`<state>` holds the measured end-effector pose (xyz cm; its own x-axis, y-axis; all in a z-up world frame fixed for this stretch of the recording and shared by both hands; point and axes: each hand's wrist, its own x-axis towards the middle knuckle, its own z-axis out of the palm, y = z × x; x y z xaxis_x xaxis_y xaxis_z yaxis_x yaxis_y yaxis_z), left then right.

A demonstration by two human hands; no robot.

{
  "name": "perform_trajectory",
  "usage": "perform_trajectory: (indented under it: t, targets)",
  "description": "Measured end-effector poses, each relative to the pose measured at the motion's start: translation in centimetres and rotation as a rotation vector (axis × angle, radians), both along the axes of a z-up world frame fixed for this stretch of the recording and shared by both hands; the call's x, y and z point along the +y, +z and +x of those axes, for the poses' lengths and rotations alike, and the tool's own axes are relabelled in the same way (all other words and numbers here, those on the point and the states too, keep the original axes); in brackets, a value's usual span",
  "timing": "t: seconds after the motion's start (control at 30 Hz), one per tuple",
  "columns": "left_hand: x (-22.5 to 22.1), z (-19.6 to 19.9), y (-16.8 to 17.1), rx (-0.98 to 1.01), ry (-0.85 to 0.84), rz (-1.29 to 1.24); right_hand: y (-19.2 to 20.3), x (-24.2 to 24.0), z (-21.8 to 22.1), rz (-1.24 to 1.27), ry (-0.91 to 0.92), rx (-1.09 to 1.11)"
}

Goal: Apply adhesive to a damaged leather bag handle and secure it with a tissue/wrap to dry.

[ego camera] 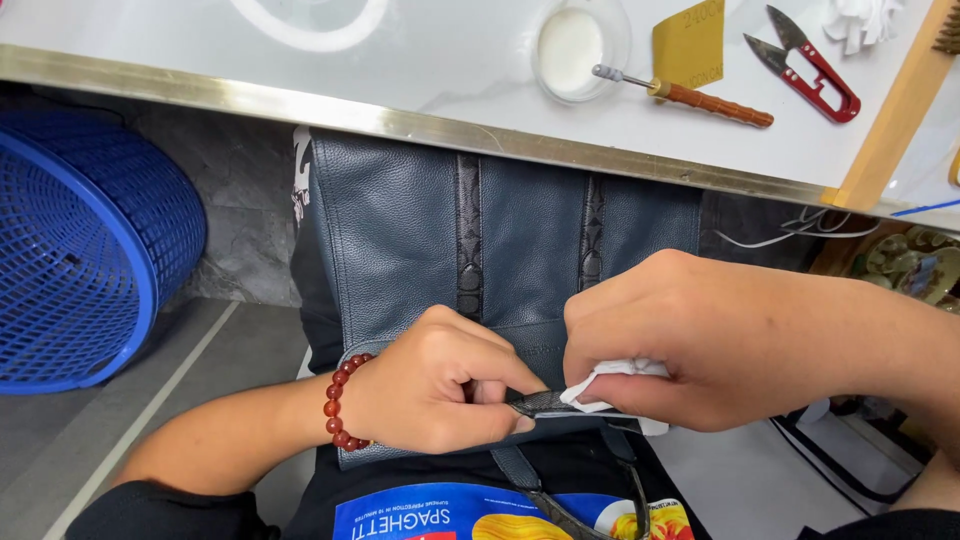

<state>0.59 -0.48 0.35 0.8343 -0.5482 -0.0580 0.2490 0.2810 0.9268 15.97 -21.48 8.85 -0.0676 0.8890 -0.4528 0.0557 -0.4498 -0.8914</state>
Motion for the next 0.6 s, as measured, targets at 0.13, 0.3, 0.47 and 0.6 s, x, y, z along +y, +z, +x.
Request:
perform_trajectory:
  t: [0.13, 0.3, 0.47, 0.6]
  targets:
    - [-0.3, 0.0, 0.0, -0.014, 0.011, 0.011, -0.2, 0.9, 0.0, -0.030, 0.026, 0.051]
    - [-0.4, 0.0, 0.1, -0.017, 0.012, 0.007, -0.6, 2.0, -0.2, -0.082, 0.071, 0.083]
    - [-0.3, 0.1, 0.0, -0.008, -0.005, 0.028, -1.1, 2.5, -0.4, -0.046, 0.062, 0.081]
    - [-0.1, 0.0, -0.1, -0.004, -0.006, 0.021, -1.1, 2.4, -0.2, -0.002, 0.043, 0.070]
